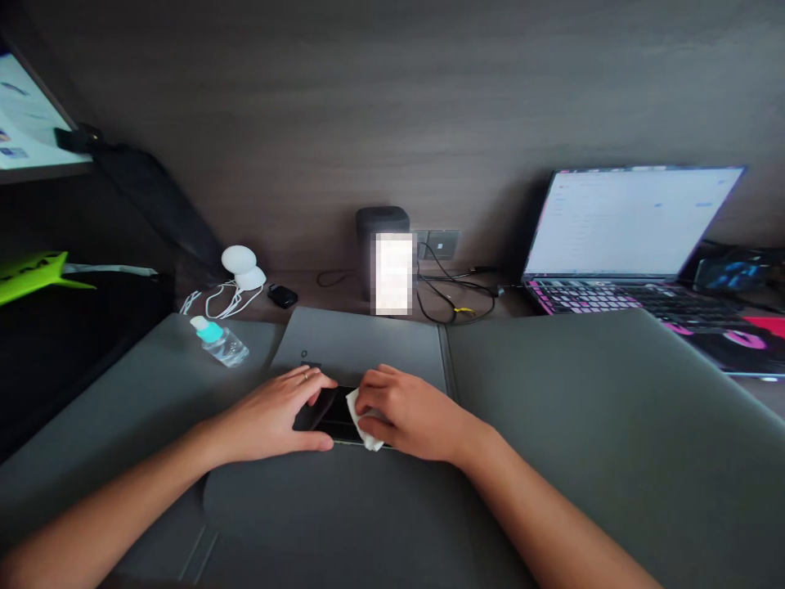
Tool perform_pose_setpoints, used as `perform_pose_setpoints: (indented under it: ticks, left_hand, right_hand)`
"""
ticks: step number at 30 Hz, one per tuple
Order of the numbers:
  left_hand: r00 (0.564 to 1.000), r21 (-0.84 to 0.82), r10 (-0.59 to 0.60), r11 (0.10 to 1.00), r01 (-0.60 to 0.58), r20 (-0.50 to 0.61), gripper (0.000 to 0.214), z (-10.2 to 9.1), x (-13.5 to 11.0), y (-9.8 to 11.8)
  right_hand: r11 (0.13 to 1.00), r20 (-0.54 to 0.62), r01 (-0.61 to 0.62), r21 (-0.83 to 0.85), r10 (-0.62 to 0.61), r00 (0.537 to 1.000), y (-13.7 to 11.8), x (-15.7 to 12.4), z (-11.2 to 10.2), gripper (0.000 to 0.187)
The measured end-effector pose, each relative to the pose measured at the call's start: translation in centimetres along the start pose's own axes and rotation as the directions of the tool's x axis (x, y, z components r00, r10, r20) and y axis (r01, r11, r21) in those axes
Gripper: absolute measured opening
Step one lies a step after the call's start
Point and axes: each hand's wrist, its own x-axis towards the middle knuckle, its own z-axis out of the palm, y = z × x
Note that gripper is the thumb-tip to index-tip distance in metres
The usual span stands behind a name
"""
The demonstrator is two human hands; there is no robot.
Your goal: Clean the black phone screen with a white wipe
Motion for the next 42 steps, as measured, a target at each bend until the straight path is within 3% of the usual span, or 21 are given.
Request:
perform_pose_setpoints:
  ticks: [4, 9, 13, 18, 23, 28, 34, 38, 42]
  left_hand:
    - [1.0, 0.003, -0.003, 1.0, 0.003, -0.002, 0.051, 0.0, 0.0, 0.2]
    - [1.0, 0.02, -0.018, 1.0, 0.017, 0.023, 0.051, -0.1, 0.1, 0.3]
    - [1.0, 0.017, -0.013, 1.0, 0.013, 0.024, 0.05, -0.1, 0.0, 0.2]
    - [0.999, 0.008, -0.02, 1.0, 0.019, 0.031, 0.053, -0.1, 0.0, 0.2]
    - [1.0, -0.01, -0.009, 1.0, 0.009, 0.004, 0.054, 0.0, 0.0, -0.1]
    - [1.0, -0.002, -0.009, 1.0, 0.009, 0.009, 0.053, 0.0, 0.2, 0.1]
    - [1.0, 0.007, -0.006, 1.0, 0.006, 0.009, 0.053, -0.1, 0.1, 0.3]
    - [1.0, -0.003, -0.009, 1.0, 0.009, 0.001, 0.053, 0.1, 0.1, 0.0]
    - [1.0, 0.0, -0.005, 1.0, 0.005, -0.001, 0.054, 0.1, 0.2, -0.1]
  right_hand:
    - [0.999, 0.028, 0.05, 0.004, -0.05, 0.998, 0.0, 0.2, 0.2, 0.011]
    - [1.0, -0.014, -0.002, -0.008, 0.002, 1.0, 0.4, 0.2, 0.3, 0.011]
    - [0.998, -0.016, 0.057, 0.014, -0.057, 0.998, 0.5, 0.1, 0.5, 0.01]
    - [0.999, -0.044, -0.004, 0.034, 0.005, 0.999, 0.6, 0.0, 0.4, 0.011]
    - [0.998, -0.03, 0.036, 0.042, -0.034, 0.999, 0.6, 0.2, 0.6, 0.01]
    - [0.999, -0.046, -0.028, 0.019, 0.029, 0.999, 0.4, 0.2, 0.6, 0.01]
    - [1.0, -0.027, -0.008, 0.008, 0.008, 1.0, 0.1, 0.5, 1.1, 0.008]
    - [0.999, -0.058, -0.043, 0.013, 0.044, 0.997, 0.3, 0.3, 1.0, 0.016]
    - [1.0, -0.067, -0.005, -0.007, 0.005, 0.998, 0.2, 0.4, 1.2, 0.02]
